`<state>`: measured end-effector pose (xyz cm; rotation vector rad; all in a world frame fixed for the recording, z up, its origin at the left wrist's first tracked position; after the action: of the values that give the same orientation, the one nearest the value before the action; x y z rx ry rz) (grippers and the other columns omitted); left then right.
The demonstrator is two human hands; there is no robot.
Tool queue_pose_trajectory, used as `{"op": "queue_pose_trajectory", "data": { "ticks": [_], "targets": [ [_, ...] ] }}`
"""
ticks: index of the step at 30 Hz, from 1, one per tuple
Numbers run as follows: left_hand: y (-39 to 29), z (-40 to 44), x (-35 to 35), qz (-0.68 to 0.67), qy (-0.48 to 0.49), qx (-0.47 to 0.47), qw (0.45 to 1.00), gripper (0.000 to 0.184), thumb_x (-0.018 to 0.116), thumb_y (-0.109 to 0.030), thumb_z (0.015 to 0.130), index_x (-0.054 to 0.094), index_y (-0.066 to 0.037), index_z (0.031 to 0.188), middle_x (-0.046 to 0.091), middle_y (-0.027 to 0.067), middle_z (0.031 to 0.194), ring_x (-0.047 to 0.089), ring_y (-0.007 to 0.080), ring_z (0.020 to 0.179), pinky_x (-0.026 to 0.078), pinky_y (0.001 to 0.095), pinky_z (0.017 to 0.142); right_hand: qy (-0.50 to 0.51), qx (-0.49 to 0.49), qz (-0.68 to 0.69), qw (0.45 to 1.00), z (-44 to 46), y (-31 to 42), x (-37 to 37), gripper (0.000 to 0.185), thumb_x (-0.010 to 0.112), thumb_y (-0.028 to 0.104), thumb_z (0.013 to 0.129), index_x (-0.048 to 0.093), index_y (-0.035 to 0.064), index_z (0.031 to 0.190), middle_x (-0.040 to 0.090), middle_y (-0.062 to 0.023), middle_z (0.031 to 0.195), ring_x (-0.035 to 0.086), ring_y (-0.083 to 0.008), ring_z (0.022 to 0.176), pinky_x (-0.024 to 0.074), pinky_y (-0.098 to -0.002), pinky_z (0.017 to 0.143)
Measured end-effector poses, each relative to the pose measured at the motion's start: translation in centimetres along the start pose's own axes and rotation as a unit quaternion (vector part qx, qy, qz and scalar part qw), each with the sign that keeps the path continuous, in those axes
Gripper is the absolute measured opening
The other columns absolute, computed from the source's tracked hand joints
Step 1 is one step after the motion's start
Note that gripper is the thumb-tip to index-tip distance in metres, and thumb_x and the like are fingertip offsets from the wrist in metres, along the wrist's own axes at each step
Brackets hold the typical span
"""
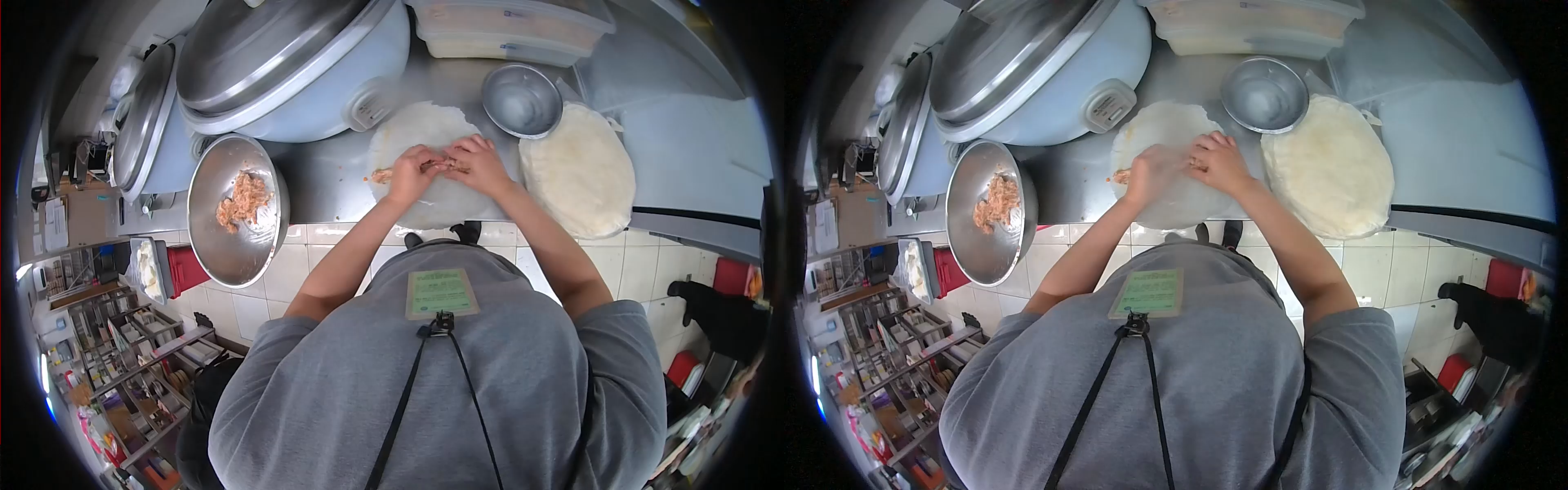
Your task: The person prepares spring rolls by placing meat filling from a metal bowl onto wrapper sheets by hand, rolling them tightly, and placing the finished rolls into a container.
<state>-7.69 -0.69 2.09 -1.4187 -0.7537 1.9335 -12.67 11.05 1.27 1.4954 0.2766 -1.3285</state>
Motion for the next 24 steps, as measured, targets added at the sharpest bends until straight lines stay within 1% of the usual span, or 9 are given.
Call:
{"op": "queue_pose_trajectory", "data": {
  "ticks": [6, 8, 11, 15, 18, 20, 21, 23, 24],
  "targets": [
    [-1.1, 1.3, 1.9, 0.033, 0.004, 0.066, 0.997, 0.016, 0.071, -0.006, 0.065, 0.067, -0.006, 0.081, 0.063, 0.0066, 0.081, 0.058, 0.0264, 0.078, 0.048, 0.0349, 0.07, -0.032, 0.003, 0.0, 0.999, -0.9, -1.0, -1.9, 0.025, 0.069, 0.026, 0.072, 0.068, 0.0181, 0.095, 0.057, 0.0039, 0.095, 0.047, -0.0179, 0.099, 0.0347, -0.0369, 0.084],
    [-2.2, 1.7, 1.9, 0.045, -0.035, 0.121, 0.991, 0.03, 0.071, -0.005, 0.065, 0.065, -0.008, 0.094, 0.062, 0.0065, 0.081, 0.058, 0.0272, 0.079, 0.048, 0.0369, 0.071, -0.112, 0.004, 0.003, 0.994, -1.6, -1.4, -4.1, 0.021, 0.067, 0.022, 0.074, 0.068, 0.017, 0.094, 0.058, 0.0035, 0.093, 0.048, -0.0185, 0.099, 0.0366, -0.0366, 0.083],
    [-3.9, 1.5, 2.6, 0.043, -0.007, 0.083, 0.996, 0.042, 0.07, -0.006, 0.066, 0.06, -0.01, 0.106, 0.062, 0.0064, 0.083, 0.058, 0.0278, 0.081, 0.048, 0.0379, 0.074, -0.023, 0.032, 0.008, 0.999, -2.4, -3.4, -2.3, 0.025, 0.068, 0.022, 0.074, 0.067, 0.0153, 0.098, 0.057, 0.0003, 0.096, 0.048, -0.02, 0.102, 0.0389, -0.0364, 0.084],
    [-3.0, 1.0, 3.3, 0.037, 0.022, 0.056, 0.998, 0.046, 0.069, -0.004, 0.066, 0.058, -0.01, 0.11, 0.063, 0.0077, 0.084, 0.058, 0.0278, 0.084, 0.048, 0.0381, 0.076, -0.024, 0.029, 0.017, 0.999, -2.8, -2.8, -3.1, 0.031, 0.07, 0.023, 0.072, 0.065, 0.0135, 0.101, 0.056, -0.0022, 0.101, 0.048, -0.0212, 0.104, 0.0403, -0.0359, 0.084],
    [-1.0, -0.5, 0.6, 0.115, 0.031, 0.07, 0.99, 0.043, 0.069, -0.004, 0.066, 0.06, -0.008, 0.108, 0.064, 0.0092, 0.087, 0.059, 0.0277, 0.083, 0.049, 0.0376, 0.076, -0.058, 0.017, 0.028, 0.998, -3.8, -0.7, -5.3, 0.035, 0.071, 0.024, 0.07, 0.063, 0.0129, 0.103, 0.056, -0.003, 0.104, 0.048, -0.022, 0.106, 0.0398, -0.0364, 0.086],
    [1.4, -2.3, -4.1, 0.076, 0.036, -0.054, 0.995, 0.038, 0.069, -0.005, 0.069, 0.061, -0.007, 0.106, 0.065, 0.0093, 0.09, 0.061, 0.0275, 0.082, 0.05, 0.0359, 0.074, 0.034, -0.116, -0.009, 0.993, -5.2, 2.4, -4.2, 0.033, 0.072, 0.023, 0.069, 0.063, 0.0137, 0.099, 0.056, -0.0014, 0.104, 0.048, -0.0214, 0.106, 0.0393, -0.0369, 0.087],
    [2.1, -2.9, -5.4, 0.077, 0.034, -0.057, 0.995, 0.038, 0.069, -0.005, 0.069, 0.061, -0.007, 0.106, 0.065, 0.0093, 0.09, 0.061, 0.0275, 0.082, 0.05, 0.0359, 0.074, 0.036, -0.119, -0.008, 0.992, -5.6, 2.8, -4.0, 0.033, 0.072, 0.023, 0.069, 0.063, 0.0137, 0.099, 0.056, -0.0014, 0.104, 0.048, -0.0214, 0.106, 0.0393, -0.0369, 0.087],
    [3.5, -3.9, -7.4, 0.019, 0.014, -0.072, 0.997, 0.033, 0.069, -0.009, 0.074, 0.063, -0.005, 0.107, 0.067, 0.008, 0.094, 0.063, 0.022, 0.082, 0.051, 0.0316, 0.074, 0.146, -0.173, 0.005, 0.974, -6.5, 3.9, -1.9, 0.029, 0.071, 0.022, 0.069, 0.062, 0.0141, 0.095, 0.056, -0.0008, 0.104, 0.048, -0.0208, 0.106, 0.0387, -0.0373, 0.087],
    [4.1, -4.2, -8.1, 0.021, 0.01, -0.075, 0.997, 0.033, 0.069, -0.009, 0.074, 0.063, -0.005, 0.107, 0.067, 0.008, 0.094, 0.063, 0.022, 0.082, 0.051, 0.0316, 0.074, 0.139, -0.189, 0.009, 0.972, -6.4, 4.2, -1.6, 0.021, 0.068, 0.021, 0.072, 0.06, 0.013, 0.09, 0.057, -0.0009, 0.1, 0.049, -0.0196, 0.103, 0.038, -0.0375, 0.087]
  ]
}}
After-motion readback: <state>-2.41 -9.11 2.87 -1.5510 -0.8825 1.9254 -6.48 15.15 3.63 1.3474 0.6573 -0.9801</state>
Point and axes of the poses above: each hand's wrist, its own z-axis towards the middle knuckle, its own x-axis out of the palm, y = z × x, the point moved 8 cm from there along z, towards the middle knuckle
